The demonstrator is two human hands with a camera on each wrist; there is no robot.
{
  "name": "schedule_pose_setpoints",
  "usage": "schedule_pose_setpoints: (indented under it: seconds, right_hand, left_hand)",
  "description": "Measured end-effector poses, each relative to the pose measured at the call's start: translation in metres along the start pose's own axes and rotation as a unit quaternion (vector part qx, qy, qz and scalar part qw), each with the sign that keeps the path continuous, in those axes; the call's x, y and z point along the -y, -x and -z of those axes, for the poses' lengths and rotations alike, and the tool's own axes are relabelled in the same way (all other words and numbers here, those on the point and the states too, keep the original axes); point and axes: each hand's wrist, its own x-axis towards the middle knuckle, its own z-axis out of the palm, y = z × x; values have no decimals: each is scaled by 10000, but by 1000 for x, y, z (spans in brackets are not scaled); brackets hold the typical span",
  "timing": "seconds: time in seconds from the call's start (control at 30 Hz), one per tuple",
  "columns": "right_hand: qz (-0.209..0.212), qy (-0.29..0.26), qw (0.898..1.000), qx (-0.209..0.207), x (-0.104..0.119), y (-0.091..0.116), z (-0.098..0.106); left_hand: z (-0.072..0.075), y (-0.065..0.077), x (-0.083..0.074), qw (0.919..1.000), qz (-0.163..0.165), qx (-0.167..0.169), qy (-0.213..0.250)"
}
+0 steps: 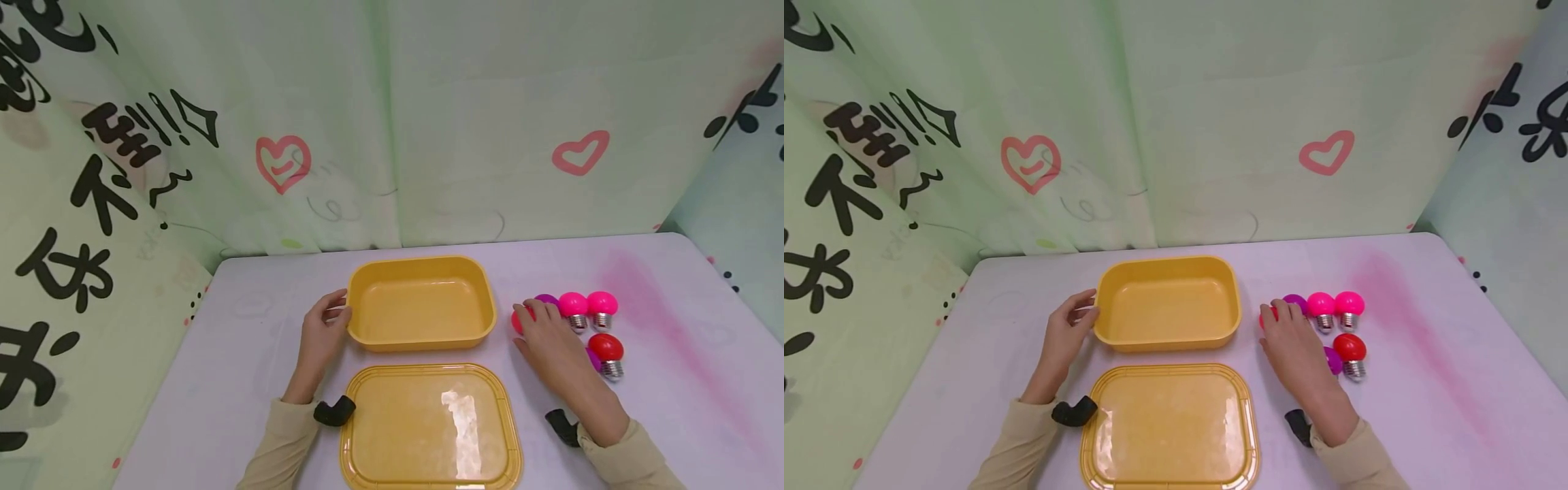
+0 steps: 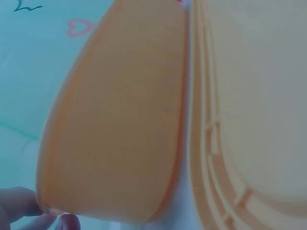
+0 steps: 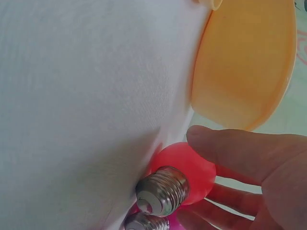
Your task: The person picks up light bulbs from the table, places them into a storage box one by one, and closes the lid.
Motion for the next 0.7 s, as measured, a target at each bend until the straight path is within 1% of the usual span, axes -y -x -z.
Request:
schedule_pose_setpoints:
  seconds: [0.1,0.17,0.23,0.37,0.47,0.7]
  right_hand:
    - [28,21,10000,-14,0,0,0]
    - [20,39,10000,-6,0,0,0]
    - [6,63,10000,14,1,-1,1]
    - [3,123,9999,52,1,-2,1]
    - [11,163,9998,77,1,-3,1]
    - [-74,88,9999,83,2,-5,1]
  left_hand:
    - [2,-2,0,9983,372,116,440]
    - [2,-3,1,9956,559,199,724]
    - [3,-4,1,9928,732,270,905]
    - [5,-4,2,9870,903,386,1276]
    - [5,-5,2,9845,983,383,1404]
    - [4,-4,3,9830,1095,322,1438]
